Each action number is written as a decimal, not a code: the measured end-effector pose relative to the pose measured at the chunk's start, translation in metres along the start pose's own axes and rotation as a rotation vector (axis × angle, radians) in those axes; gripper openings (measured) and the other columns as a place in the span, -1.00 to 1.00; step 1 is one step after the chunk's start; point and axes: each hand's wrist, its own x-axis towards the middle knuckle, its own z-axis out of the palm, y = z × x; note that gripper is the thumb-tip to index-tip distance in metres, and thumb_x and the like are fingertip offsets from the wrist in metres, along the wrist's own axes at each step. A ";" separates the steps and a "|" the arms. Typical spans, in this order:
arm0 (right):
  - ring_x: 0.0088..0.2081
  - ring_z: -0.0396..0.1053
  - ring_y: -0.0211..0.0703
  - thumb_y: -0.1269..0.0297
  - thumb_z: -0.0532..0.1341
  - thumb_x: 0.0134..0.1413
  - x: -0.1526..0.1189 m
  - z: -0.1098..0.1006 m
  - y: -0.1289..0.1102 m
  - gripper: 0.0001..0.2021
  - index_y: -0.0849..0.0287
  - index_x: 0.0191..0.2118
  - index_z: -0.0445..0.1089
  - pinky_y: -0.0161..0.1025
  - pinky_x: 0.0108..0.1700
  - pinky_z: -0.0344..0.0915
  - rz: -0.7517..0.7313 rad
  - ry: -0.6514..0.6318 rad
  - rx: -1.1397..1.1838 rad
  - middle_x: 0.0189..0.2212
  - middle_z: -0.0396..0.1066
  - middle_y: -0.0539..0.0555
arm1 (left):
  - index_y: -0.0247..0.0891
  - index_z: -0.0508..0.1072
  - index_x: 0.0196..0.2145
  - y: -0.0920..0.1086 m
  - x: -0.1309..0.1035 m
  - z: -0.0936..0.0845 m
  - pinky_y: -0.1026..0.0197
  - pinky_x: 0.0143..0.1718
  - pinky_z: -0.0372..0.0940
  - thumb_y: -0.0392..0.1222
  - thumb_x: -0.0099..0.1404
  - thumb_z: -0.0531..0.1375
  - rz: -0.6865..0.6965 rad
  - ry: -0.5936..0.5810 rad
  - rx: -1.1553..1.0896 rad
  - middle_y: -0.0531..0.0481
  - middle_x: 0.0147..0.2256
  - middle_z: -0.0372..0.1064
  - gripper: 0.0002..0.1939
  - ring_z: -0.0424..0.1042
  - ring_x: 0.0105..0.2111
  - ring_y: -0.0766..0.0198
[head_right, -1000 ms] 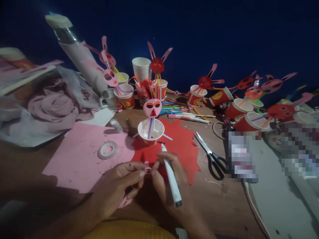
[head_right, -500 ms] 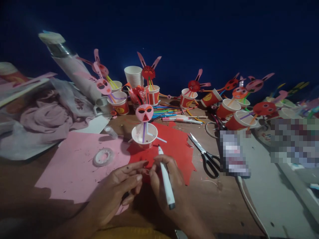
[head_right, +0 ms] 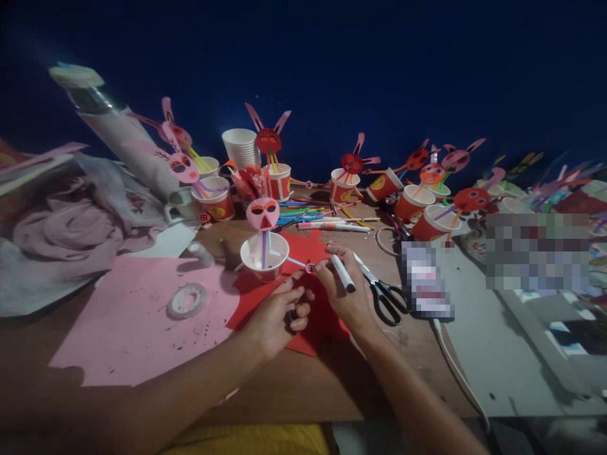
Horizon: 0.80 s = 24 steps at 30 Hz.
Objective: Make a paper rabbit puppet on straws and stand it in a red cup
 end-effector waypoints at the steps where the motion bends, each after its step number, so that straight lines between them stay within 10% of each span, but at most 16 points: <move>1: -0.47 0.32 -0.23 0.22 0.16 -0.08 0.001 0.002 0.000 -0.75 0.12 -0.24 0.15 -0.27 -0.42 0.25 -0.006 -0.011 -0.013 -0.49 0.32 -0.06 | -0.20 0.15 -0.19 -0.001 0.002 0.001 0.46 -0.73 -0.14 -0.47 0.18 -0.06 0.004 -0.005 -0.009 0.12 -0.58 0.20 -0.73 0.10 -0.74 0.52; 24: -0.54 0.31 -0.24 0.33 0.09 0.00 0.005 0.024 0.015 -0.80 0.14 -0.20 0.11 -0.28 -0.46 0.26 -0.071 0.026 -0.063 -0.59 0.28 -0.12 | -0.26 0.22 -0.36 0.001 0.017 0.001 0.45 -0.75 -0.12 -0.36 0.16 0.07 0.049 -0.006 -0.032 0.18 -0.61 0.14 -0.93 0.05 -0.76 0.55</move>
